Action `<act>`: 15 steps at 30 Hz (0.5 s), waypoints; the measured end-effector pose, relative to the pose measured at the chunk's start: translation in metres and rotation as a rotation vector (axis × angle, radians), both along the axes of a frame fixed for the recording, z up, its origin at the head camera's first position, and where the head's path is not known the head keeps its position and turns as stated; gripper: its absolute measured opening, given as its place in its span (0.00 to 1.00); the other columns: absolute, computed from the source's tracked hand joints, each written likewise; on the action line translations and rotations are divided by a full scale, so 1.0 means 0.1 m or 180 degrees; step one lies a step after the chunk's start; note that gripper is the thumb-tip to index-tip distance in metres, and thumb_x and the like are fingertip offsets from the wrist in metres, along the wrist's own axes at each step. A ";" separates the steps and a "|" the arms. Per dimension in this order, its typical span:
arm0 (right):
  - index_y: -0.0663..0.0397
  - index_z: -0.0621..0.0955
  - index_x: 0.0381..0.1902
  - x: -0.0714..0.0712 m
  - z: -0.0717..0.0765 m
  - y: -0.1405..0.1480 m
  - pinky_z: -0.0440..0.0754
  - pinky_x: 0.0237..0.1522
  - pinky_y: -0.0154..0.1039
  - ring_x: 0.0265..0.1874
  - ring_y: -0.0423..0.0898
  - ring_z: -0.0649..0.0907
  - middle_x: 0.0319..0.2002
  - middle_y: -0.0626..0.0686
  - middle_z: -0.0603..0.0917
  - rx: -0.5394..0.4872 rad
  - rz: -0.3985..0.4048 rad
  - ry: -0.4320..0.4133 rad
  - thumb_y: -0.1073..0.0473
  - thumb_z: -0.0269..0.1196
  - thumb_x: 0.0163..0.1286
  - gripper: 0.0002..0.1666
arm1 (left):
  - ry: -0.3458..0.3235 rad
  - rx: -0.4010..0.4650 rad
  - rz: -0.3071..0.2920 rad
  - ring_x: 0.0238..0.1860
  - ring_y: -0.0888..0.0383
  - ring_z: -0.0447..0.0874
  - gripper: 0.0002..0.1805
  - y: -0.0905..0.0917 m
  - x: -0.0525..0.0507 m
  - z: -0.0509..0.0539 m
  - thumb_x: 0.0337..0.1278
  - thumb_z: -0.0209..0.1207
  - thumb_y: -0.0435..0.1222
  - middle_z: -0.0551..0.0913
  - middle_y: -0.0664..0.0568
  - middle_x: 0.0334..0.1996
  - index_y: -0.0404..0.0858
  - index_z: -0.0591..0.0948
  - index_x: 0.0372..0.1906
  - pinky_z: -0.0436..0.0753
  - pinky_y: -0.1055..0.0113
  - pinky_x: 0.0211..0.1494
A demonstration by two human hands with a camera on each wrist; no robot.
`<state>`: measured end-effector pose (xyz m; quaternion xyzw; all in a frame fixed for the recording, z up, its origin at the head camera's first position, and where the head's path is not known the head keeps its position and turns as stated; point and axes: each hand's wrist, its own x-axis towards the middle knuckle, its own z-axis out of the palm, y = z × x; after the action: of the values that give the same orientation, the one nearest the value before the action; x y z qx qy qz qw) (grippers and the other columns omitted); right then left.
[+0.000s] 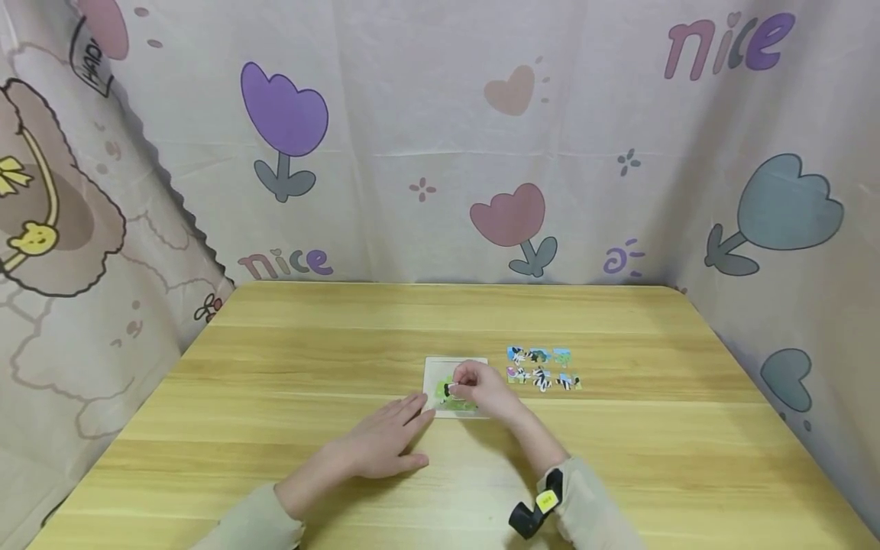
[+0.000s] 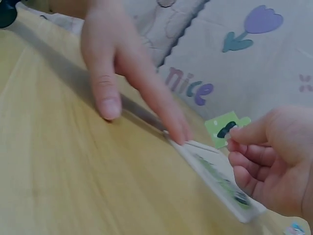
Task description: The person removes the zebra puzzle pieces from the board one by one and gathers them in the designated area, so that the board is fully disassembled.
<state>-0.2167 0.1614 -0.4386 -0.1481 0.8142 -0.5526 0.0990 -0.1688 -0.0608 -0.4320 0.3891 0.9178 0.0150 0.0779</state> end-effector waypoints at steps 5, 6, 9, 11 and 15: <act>0.63 0.74 0.35 0.01 0.08 0.26 0.77 0.30 0.36 0.28 0.45 0.74 0.27 0.51 0.75 -0.0015 -0.0157 -0.0016 0.64 0.62 0.61 0.09 | -0.0015 -0.0007 0.0021 0.71 0.49 0.47 0.39 0.00 0.01 -0.01 0.61 0.47 0.59 0.51 0.42 0.71 0.39 0.59 0.70 0.52 0.58 0.71; 0.63 0.74 0.34 0.02 0.09 0.32 0.76 0.29 0.35 0.27 0.44 0.74 0.27 0.51 0.75 0.0003 -0.0186 -0.0032 0.63 0.62 0.62 0.08 | -0.0019 -0.0012 0.0021 0.71 0.49 0.47 0.39 0.00 0.01 -0.01 0.61 0.47 0.59 0.51 0.42 0.71 0.39 0.59 0.70 0.52 0.58 0.71; 0.62 0.74 0.34 0.03 0.07 0.52 0.75 0.26 0.34 0.26 0.44 0.73 0.26 0.51 0.75 0.0123 -0.0250 -0.0075 0.62 0.63 0.62 0.09 | -0.0020 -0.0025 0.0014 0.71 0.49 0.47 0.40 0.00 0.02 -0.03 0.61 0.46 0.59 0.51 0.42 0.71 0.40 0.58 0.70 0.52 0.58 0.71; 0.61 0.74 0.33 0.03 0.05 0.66 0.73 0.25 0.33 0.24 0.44 0.74 0.25 0.51 0.75 0.0246 -0.0294 -0.0087 0.61 0.63 0.62 0.09 | -0.0023 -0.0003 0.0023 0.71 0.49 0.47 0.40 0.00 0.02 -0.04 0.61 0.47 0.59 0.51 0.42 0.71 0.40 0.58 0.70 0.52 0.58 0.71; 0.61 0.74 0.33 0.06 0.05 0.87 0.73 0.23 0.32 0.22 0.43 0.74 0.23 0.50 0.76 0.0407 -0.0387 -0.0126 0.60 0.63 0.62 0.11 | 0.0000 0.0020 0.0029 0.71 0.49 0.46 0.40 0.00 0.01 -0.04 0.61 0.47 0.59 0.51 0.42 0.71 0.39 0.58 0.70 0.52 0.58 0.71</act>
<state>-0.2102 0.2488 -0.4338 -0.0808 0.8532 -0.5072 0.0906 -0.1682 -0.0608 -0.4361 0.3852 0.9195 0.0182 0.0766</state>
